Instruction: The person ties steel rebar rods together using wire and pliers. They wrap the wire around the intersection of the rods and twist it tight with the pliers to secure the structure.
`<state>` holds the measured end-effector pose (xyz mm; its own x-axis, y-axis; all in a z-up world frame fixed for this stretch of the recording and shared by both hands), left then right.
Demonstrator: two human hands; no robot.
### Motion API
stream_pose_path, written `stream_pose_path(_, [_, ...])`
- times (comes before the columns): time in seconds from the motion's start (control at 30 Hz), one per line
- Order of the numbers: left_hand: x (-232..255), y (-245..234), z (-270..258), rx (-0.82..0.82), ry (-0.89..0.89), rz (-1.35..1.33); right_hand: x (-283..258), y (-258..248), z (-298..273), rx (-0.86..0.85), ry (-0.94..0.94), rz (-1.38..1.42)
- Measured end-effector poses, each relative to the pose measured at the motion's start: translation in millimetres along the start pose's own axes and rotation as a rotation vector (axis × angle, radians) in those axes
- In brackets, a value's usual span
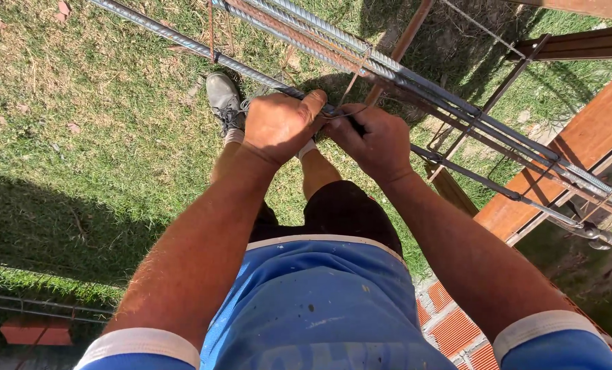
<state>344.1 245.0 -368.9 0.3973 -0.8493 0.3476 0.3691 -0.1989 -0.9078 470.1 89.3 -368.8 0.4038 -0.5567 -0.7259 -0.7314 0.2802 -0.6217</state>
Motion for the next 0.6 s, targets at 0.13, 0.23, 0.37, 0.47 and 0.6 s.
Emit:
stream_pose_path(0.13, [1, -2, -2, -0.024, 0.052, -0.047, -7, -2, -1, 0.004, -0.005, -0.005])
stream_pose_path(0.23, [-1, 0, -6, -0.045, 0.046, -0.064, -10, -2, 0, 0.03, -0.022, -0.028])
stream_pose_path(0.37, [-2, 4, -8, -0.084, 0.032, -0.088, -14, -3, 1, 0.07, -0.06, -0.027])
stream_pose_path(0.47, [-3, 8, -11, -0.11, 0.023, -0.11, -6, 0, 0, 0.102, -0.094, -0.049])
stream_pose_path(0.6, [-8, 14, -11, -0.136, 0.011, -0.127, -1, 3, 4, 0.145, -0.136, -0.089])
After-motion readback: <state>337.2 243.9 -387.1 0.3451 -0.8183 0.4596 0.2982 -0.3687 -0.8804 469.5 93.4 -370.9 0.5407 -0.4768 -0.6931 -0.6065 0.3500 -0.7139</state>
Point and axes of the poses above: each hand's wrist, its own z-axis towards the middle knuckle, its own y-axis out of the palm, x = y × z, the point moved 5 cm from there along z, towards the middle knuckle
